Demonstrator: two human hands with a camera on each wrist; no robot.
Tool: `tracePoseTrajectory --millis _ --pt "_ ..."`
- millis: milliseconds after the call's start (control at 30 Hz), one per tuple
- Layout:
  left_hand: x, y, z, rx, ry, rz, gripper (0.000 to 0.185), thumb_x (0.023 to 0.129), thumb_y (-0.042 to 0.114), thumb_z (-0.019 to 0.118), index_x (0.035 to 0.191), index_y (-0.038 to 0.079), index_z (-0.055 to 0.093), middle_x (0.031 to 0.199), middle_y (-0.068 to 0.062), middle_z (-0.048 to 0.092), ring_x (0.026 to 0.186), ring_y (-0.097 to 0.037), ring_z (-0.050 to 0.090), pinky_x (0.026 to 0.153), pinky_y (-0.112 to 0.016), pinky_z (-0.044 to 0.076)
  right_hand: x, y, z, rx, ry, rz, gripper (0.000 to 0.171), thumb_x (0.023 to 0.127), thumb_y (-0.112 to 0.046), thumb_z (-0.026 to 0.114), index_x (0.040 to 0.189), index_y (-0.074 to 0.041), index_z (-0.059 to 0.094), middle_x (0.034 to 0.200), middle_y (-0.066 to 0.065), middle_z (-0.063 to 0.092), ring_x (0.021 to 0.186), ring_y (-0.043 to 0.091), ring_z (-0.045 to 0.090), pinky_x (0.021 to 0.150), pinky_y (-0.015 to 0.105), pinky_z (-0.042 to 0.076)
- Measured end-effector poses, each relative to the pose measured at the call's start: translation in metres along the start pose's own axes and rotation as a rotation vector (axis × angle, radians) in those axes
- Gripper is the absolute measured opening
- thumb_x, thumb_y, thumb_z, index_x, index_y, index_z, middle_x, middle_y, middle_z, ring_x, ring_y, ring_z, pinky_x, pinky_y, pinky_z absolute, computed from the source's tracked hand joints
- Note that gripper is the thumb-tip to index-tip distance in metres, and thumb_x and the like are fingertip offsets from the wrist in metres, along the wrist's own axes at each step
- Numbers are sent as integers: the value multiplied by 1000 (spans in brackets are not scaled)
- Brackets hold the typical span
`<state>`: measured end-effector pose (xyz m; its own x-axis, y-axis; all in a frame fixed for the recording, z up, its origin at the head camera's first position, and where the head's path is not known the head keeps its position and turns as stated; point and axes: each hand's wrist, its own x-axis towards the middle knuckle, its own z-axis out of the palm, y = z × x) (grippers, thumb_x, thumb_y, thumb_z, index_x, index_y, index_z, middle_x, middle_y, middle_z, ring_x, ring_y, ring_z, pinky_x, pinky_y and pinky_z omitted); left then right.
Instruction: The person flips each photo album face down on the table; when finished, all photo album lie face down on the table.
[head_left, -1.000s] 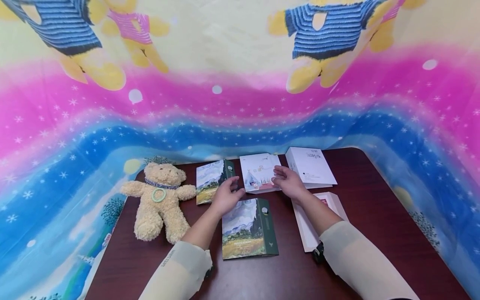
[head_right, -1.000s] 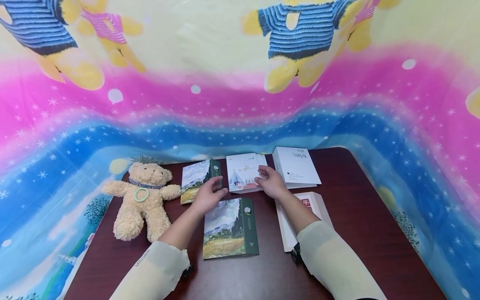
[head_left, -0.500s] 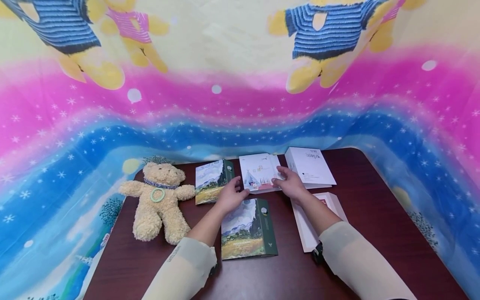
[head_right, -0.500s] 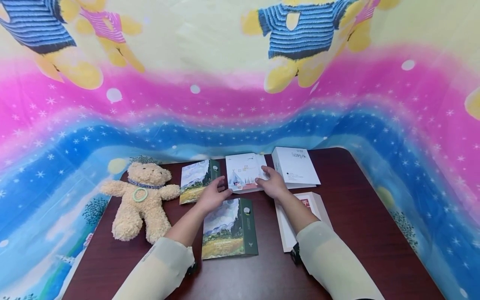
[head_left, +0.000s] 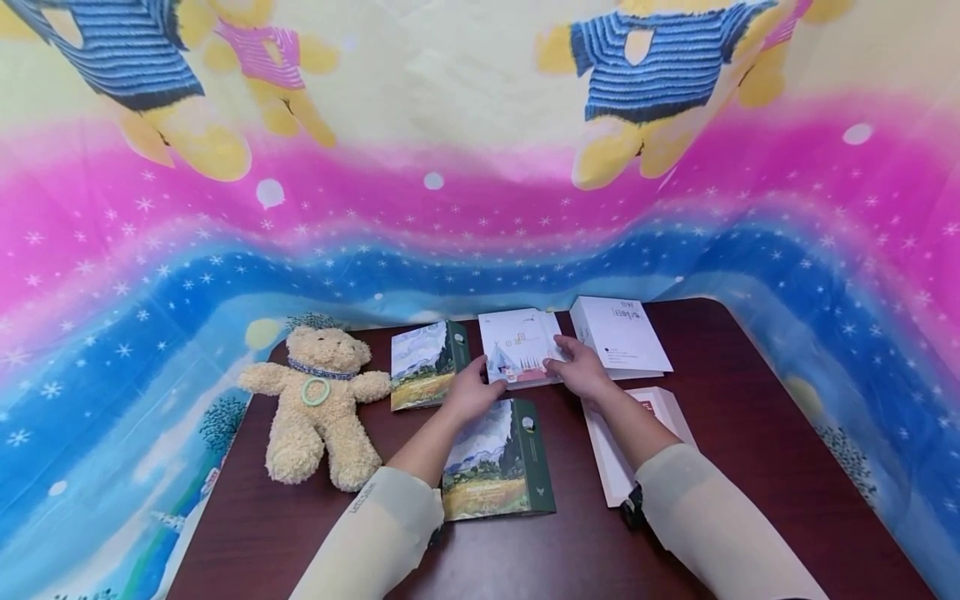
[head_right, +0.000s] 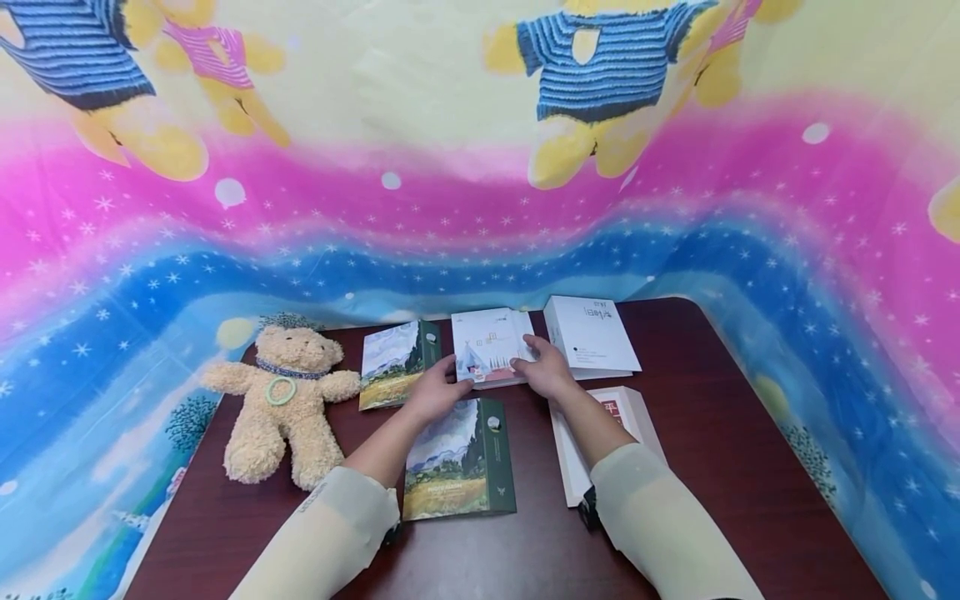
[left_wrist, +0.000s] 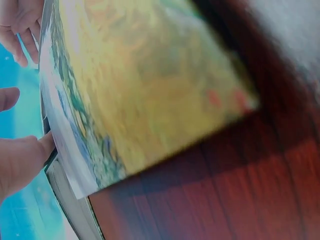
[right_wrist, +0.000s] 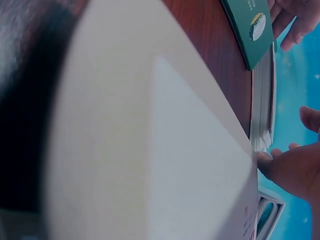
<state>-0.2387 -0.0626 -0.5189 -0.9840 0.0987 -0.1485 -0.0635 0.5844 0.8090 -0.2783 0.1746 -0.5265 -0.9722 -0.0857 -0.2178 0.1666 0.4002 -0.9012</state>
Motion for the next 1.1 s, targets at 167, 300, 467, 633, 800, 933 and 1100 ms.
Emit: tracePoseTrajectory --millis 167,300,467,633,800,933,1100 --pt "1 0 2 -14 8 -15 73 98 32 68 160 6 38 151 -18 53 137 -36 52 108 -51 47 0 1 1 36 -12 16 68 101 -19 65 161 -8 35 167 16 32 155 34 25 123 48 28" --pt "-1 1 3 -24 18 -13 71 98 30 68 158 4 40 151 -19 53 135 -36 53 106 -51 48 -1 1 2 48 -16 13 69 100 -17 66 161 -7 35 166 15 33 155 33 26 123 46 27" --pt "0 4 3 -33 20 -1 69 99 28 67 157 3 41 151 -19 53 133 -37 55 103 -50 50 -2 1 1 40 -11 37 69 99 -18 67 161 -9 37 166 14 34 155 34 26 124 48 25" --pt "1 7 4 -24 42 18 67 98 26 67 156 1 44 150 -20 54 132 -37 56 104 -50 50 0 2 1 61 -16 42 69 99 -17 67 161 -9 38 166 14 35 155 34 27 124 48 26" --pt "0 7 5 -22 52 22 67 98 26 67 156 1 44 148 -20 56 130 -35 58 103 -48 51 -2 3 3 65 -12 40 69 97 -16 70 159 -7 40 164 14 37 154 34 28 123 48 26" --pt "-2 9 6 -31 65 27 68 98 27 68 156 3 44 150 -20 52 130 -35 57 103 -47 51 -4 4 5 59 -15 39 69 97 -18 70 158 -8 41 164 14 38 153 35 30 123 50 27" --pt "-2 13 5 -61 89 49 68 97 25 70 156 3 45 149 -19 49 130 -34 57 102 -45 52 -3 4 7 55 -3 17 67 97 -17 69 158 -7 43 163 14 40 152 34 33 123 50 28"
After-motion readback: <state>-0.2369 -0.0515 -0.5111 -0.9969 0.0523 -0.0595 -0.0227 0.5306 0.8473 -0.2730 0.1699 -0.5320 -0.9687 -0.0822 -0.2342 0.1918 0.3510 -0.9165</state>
